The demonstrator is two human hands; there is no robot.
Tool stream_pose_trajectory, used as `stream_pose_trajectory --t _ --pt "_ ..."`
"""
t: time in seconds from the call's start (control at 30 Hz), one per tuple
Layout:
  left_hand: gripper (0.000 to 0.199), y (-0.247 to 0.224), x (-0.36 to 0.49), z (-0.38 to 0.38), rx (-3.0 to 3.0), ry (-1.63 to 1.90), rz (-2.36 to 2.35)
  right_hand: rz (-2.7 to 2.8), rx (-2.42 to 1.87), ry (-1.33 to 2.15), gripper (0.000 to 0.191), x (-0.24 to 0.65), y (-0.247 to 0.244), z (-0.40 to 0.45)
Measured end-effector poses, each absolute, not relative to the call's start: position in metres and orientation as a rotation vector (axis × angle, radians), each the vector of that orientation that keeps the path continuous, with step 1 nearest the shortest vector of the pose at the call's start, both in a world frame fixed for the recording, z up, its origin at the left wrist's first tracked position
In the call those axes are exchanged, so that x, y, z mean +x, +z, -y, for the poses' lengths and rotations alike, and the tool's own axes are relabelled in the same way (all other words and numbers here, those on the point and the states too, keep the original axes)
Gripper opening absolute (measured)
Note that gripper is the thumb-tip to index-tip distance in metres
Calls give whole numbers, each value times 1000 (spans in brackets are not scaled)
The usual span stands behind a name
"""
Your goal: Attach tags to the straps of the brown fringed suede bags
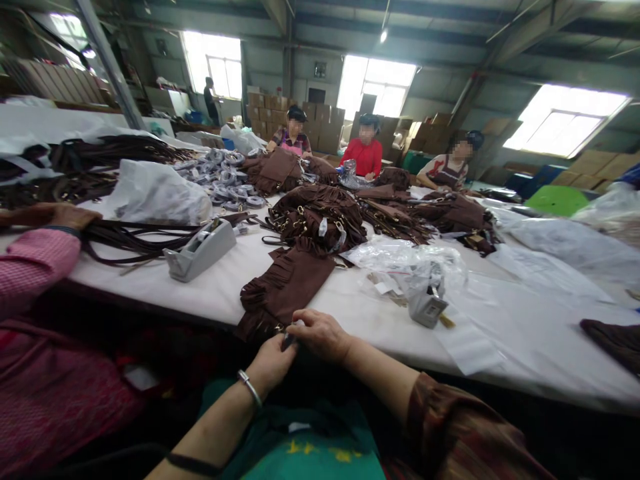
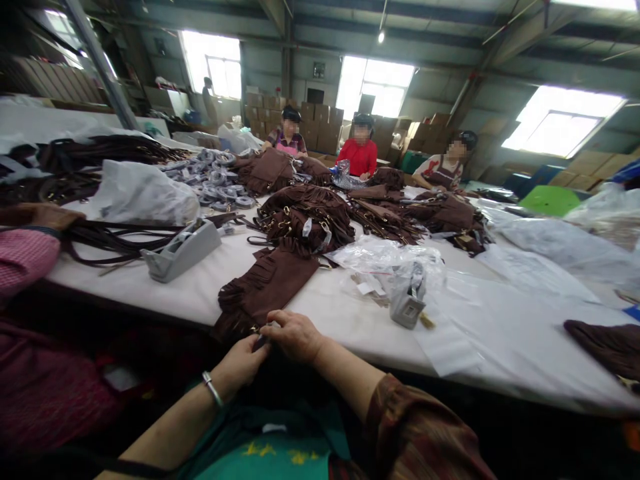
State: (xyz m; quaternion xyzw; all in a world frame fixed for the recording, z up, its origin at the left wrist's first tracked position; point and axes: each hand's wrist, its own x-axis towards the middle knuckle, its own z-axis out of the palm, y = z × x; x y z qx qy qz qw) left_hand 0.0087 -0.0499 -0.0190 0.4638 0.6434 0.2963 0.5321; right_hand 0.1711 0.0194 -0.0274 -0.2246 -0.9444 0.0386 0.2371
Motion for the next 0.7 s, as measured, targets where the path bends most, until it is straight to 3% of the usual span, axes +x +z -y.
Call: stream_pose_trajectory --t 0.2,0.37,0.7 --pt "19 -21 -2 48 1468 717 -1569 2666 -509 18 18 164 -19 -26" --pt "23 -23 -13 51 1686 636 -1644 2820 -426 36 19 158 -9 -33" --pt "25 -26 -14 49 1240 598 -1442 3028 -363 21 16 150 7 -40"
